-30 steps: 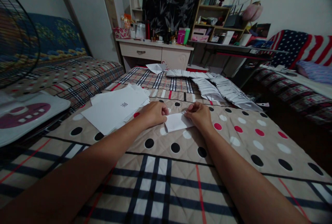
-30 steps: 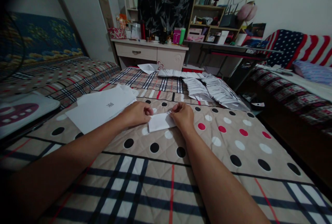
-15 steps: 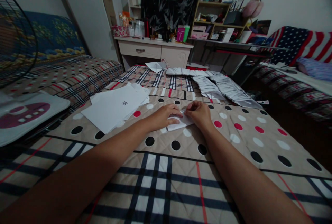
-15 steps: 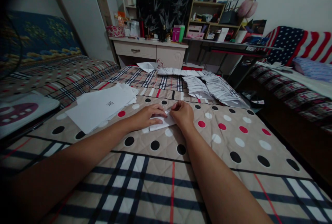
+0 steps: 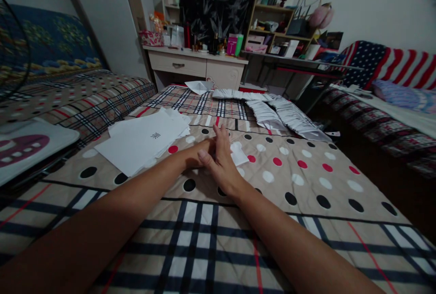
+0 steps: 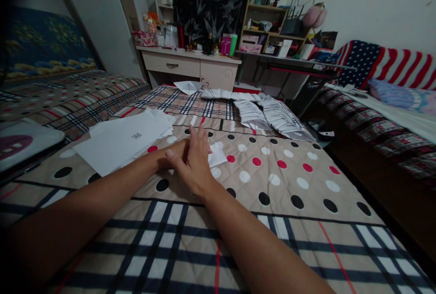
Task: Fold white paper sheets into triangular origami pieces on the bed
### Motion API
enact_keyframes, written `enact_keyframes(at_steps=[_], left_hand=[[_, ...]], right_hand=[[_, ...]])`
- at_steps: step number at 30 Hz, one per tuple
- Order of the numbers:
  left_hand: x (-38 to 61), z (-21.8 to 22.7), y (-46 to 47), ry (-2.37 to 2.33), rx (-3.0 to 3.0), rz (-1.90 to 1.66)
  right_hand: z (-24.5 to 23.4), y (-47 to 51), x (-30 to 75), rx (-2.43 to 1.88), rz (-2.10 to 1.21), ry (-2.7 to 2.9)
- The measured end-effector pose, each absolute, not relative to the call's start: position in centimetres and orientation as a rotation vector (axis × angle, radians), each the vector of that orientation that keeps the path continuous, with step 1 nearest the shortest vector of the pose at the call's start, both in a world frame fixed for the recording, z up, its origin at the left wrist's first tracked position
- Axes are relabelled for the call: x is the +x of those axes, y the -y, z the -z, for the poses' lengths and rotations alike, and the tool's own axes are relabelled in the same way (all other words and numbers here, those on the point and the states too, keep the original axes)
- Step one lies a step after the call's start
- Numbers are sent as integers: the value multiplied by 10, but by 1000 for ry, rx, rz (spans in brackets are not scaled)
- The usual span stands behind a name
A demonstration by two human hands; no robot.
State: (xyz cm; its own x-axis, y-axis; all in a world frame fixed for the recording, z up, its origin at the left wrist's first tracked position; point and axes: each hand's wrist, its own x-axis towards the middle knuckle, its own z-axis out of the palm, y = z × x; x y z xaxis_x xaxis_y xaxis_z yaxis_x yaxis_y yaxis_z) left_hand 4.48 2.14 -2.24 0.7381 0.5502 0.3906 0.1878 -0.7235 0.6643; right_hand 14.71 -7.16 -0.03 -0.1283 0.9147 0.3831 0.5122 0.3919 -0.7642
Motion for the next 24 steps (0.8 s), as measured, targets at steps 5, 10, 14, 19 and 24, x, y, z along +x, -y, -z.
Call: enact_keyframes(at_steps=[5, 10, 14, 19, 24], left_hand=[[41, 21, -23, -442, 2399, -656], [34, 7, -17, -480, 2442, -492], [30, 3, -14, -439, 2480, -497], [26, -3, -10, -472, 2485, -418], [21, -11, -6, -454, 2525, -288]], right_hand=[[7, 71, 159, -1380, -681, 1817], [1, 72, 175, -1467, -703, 1998], [-1, 71, 187, -1528, -664, 2109], [2, 66, 202, -1585, -515, 2218], [9, 52, 228, -1693, -319, 2182]])
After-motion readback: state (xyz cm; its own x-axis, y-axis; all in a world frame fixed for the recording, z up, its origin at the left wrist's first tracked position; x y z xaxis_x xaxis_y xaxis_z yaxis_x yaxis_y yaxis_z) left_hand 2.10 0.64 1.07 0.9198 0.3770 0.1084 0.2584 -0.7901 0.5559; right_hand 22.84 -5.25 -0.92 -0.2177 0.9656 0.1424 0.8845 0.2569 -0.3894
